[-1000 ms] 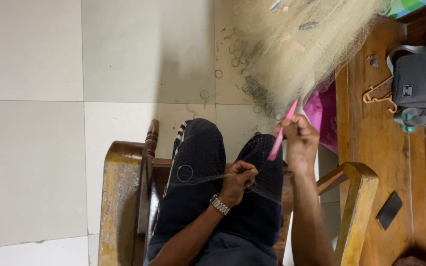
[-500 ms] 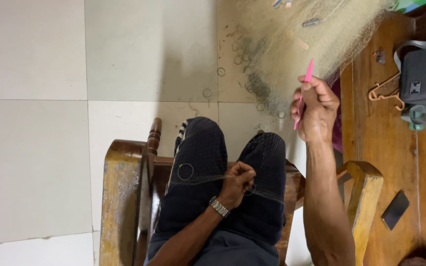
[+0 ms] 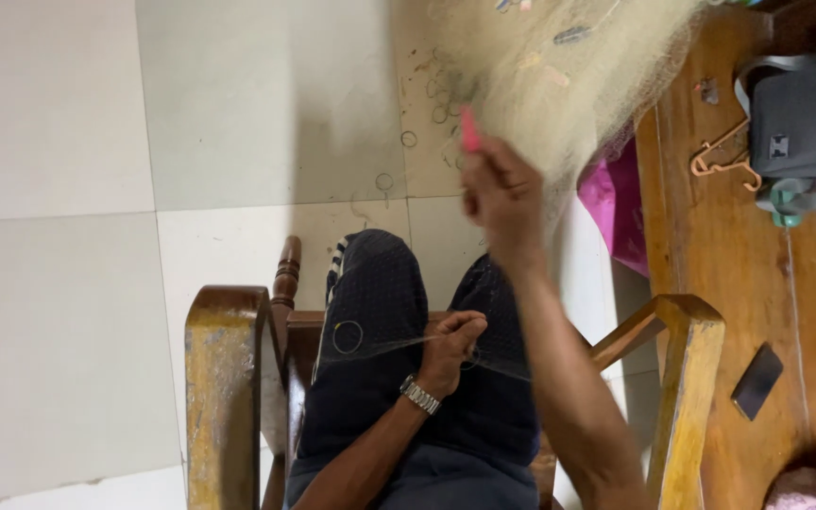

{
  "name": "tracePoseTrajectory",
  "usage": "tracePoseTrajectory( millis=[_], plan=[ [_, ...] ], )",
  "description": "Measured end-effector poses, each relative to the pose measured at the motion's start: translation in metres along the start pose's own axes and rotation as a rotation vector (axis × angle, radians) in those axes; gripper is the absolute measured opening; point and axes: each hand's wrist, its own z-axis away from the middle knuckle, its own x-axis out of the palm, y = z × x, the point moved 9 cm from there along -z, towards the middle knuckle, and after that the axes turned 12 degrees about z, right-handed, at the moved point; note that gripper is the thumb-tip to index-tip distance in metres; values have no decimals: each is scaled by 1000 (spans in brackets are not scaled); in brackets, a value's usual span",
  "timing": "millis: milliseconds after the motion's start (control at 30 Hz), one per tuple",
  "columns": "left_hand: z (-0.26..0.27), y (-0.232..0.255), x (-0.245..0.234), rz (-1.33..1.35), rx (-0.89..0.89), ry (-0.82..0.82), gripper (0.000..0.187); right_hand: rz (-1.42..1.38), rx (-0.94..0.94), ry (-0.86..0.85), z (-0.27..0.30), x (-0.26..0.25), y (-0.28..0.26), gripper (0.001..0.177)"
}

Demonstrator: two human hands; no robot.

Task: Repairing a fishing net using a netting needle and scissors while sitting in a chair

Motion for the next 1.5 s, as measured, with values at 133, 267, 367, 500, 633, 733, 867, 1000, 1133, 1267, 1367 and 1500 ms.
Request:
tracePoseTrajectory(
  millis=[133,267,367,500,633,733,867,1000,1133,1267,1367,1500],
  plan=[
    [-15,-19,-30,-37,154,-38,6,-65,-253,29,18,47,-7,16],
    [-7,-46,31,1552,-441,-519,10,178,-479,54,53,93,-8,20],
    [2,44,20,-258,356,-243,14,293,-430,-6,66,117,2,27],
    [-3,27,8,-232,361,-183,16,293,-423,-11,77,121,-11,30],
    [10,46,16,-247,359,-40,7,327,-398,-102,80,129,-12,25],
    [12,46,14,-234,353,-6,5,375,-378,-127,84,134,-3,17],
    [16,49,18,-201,328,16,7,347,-412,-146,86,134,-9,17],
    [12,44,11,-222,371,22,6,333,-410,-182,89,134,-18,20],
    [4,35,5,-247,377,23,6,542,-330,-360,98,144,-20,20],
    [1,36,10,-275,357,-18,8,842,-248,-593,121,150,-24,20],
    [-8,24,0,-333,242,-41,7,877,-483,-610,135,121,-69,27],
    [-3,13,-7,192,181,-13,55,943,-516,-332,95,-5,34,22]
  ],
)
